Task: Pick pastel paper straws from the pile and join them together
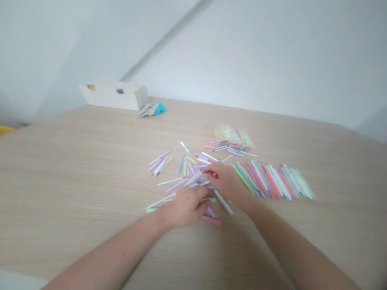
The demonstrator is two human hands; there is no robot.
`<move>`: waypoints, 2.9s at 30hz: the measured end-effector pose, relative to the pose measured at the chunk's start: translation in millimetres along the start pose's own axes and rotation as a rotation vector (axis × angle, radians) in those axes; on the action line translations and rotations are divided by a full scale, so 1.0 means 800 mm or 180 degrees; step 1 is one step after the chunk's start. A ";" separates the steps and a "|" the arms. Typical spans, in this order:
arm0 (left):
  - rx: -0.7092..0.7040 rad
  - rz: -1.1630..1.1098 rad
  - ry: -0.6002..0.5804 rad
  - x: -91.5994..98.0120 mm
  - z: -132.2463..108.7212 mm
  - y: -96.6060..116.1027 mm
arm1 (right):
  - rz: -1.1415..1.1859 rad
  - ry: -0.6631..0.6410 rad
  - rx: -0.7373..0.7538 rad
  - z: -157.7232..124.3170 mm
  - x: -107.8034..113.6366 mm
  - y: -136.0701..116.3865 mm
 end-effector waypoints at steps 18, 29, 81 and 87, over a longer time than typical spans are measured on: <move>-0.0116 -0.0001 -0.0115 0.002 -0.001 0.008 | -0.0394 -0.1555 0.0875 0.057 -0.062 0.005; -0.0145 -0.0019 -0.0150 0.001 -0.003 0.008 | -0.0224 -0.1755 0.1047 0.052 -0.062 0.013; 0.0048 -0.1425 -0.0119 0.002 0.015 -0.020 | 0.4166 0.1318 -0.1217 -0.095 -0.013 0.023; 0.0160 -0.1408 -0.0148 -0.003 0.016 -0.025 | 0.4010 0.1609 -0.1185 -0.097 -0.016 0.027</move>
Point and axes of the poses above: each hand's wrist, its own z-axis towards the middle knuckle, its own x-axis out of the back of the hand, y = z × x, the point moved 4 cm from there along z, towards the middle knuckle, and after that the axes turned 15 degrees about x, right-handed, at the moved point
